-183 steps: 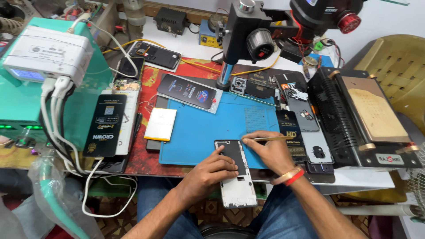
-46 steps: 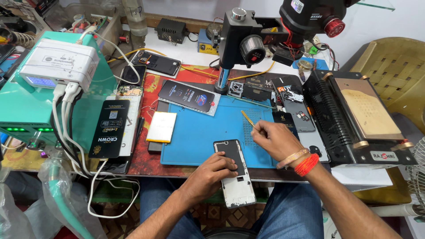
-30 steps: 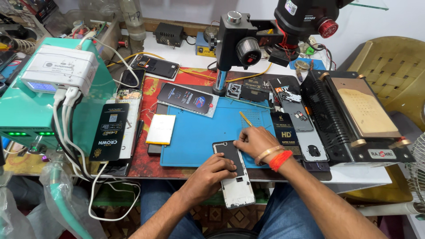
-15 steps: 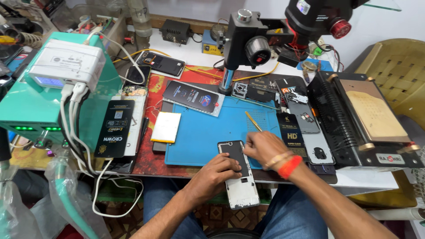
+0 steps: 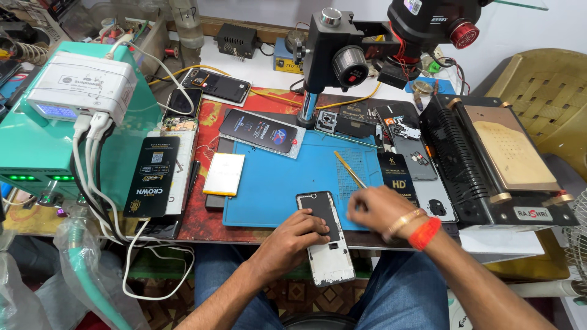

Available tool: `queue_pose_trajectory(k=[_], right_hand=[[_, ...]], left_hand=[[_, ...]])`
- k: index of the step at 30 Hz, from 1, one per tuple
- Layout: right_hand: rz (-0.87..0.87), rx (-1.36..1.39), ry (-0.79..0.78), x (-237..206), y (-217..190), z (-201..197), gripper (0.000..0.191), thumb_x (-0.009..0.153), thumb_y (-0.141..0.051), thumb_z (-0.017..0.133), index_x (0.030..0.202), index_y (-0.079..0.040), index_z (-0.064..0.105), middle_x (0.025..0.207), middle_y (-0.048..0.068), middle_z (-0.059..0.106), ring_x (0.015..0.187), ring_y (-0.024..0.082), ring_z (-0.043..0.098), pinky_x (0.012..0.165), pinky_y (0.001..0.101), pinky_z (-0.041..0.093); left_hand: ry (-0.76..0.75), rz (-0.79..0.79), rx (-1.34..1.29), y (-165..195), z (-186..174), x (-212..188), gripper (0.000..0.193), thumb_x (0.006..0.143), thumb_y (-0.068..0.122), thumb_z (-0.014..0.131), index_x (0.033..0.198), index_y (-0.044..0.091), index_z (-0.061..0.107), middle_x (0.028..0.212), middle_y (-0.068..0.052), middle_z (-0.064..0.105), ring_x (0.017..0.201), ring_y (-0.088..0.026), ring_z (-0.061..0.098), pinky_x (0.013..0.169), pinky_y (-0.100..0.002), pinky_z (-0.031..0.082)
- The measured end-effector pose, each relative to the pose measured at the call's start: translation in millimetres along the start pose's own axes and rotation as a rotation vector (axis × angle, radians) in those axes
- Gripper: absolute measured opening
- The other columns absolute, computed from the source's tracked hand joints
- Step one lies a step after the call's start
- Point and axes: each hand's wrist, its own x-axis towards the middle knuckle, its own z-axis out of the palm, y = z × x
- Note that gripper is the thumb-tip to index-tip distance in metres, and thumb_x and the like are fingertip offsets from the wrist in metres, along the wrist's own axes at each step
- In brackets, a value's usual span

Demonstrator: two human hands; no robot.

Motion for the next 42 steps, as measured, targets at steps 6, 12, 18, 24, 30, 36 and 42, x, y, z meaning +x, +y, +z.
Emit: queue_pose_trajectory(k=[6,12,18,24,30,36,42], right_hand=[[0.231,0.203,0.078,33.1,-8.2,13.0,0.038,0.084,-0.039,0.075,0.085,-0.001,0.077,0.069,0.015,0.075,0.063,0.029,0.074,0.065,0.0408,0.058],[0.145,0.096,0.082,55.1,-7.9,21.6,0.025,0.081,-0.026,0.071,0.08,-0.002,0.076,0.072,0.018,0.074,0.069,0.033,0.075,0.07,0.0416,0.058],[0.007,-0.097,0.048,56.0,-10.7,18.9,0.022,0.084,-0.024,0.066,0.082,-0.003,0.071,0.078,0.021,0.07,0.079,0.042,0.068,0.074,0.0498,0.053],[-0.007,-0.152,0.121,49.0,-20.2,23.1,0.022,0.083,-0.022,0.065,0.077,-0.001,0.067,0.073,0.022,0.068,0.072,0.042,0.067,0.069,0.0505,0.053],[0.008,0.026,0.141,36.0,-15.3,20.3,0.024,0.078,-0.023,0.069,0.072,0.001,0.066,0.066,0.02,0.067,0.064,0.04,0.066,0.063,0.0485,0.051],[0.008,0.073,0.179,4.0,-6.8,-1.6,0.026,0.075,-0.024,0.07,0.073,0.002,0.069,0.066,0.019,0.069,0.06,0.036,0.069,0.061,0.0423,0.055],[0.109,-0.027,-0.096,-17.9,-1.1,-14.3,0.027,0.082,-0.028,0.067,0.077,-0.003,0.077,0.067,0.017,0.071,0.063,0.032,0.072,0.065,0.0413,0.056]], left_hand=[[0.018,0.001,0.008,-0.6,1.7,-0.5,0.034,0.076,-0.01,0.07,0.107,0.005,0.074,0.115,-0.007,0.069,0.121,-0.024,0.065,0.119,-0.048,0.042],[0.004,0.012,0.017,-2.4,2.0,-0.6,0.042,0.069,-0.012,0.067,0.107,0.004,0.074,0.114,-0.007,0.069,0.121,-0.025,0.065,0.118,-0.049,0.043],[0.029,0.033,0.003,-3.2,3.0,-0.7,0.033,0.076,-0.007,0.07,0.107,0.005,0.073,0.114,-0.007,0.069,0.12,-0.024,0.065,0.119,-0.049,0.043],[0.021,0.018,0.01,-1.8,1.9,-0.8,0.034,0.076,-0.008,0.068,0.107,0.004,0.074,0.113,-0.007,0.069,0.12,-0.025,0.065,0.119,-0.049,0.042],[0.025,0.022,0.011,0.5,0.0,1.6,0.032,0.077,-0.007,0.069,0.107,0.004,0.073,0.114,-0.007,0.068,0.12,-0.025,0.065,0.119,-0.049,0.043],[0.014,0.009,-0.001,1.8,-0.6,1.4,0.029,0.08,-0.005,0.071,0.107,0.005,0.073,0.113,-0.006,0.068,0.12,-0.023,0.065,0.119,-0.049,0.042],[0.013,0.015,0.014,0.7,0.0,1.6,0.033,0.078,-0.007,0.068,0.108,0.005,0.074,0.114,-0.006,0.069,0.121,-0.023,0.065,0.119,-0.048,0.042]])
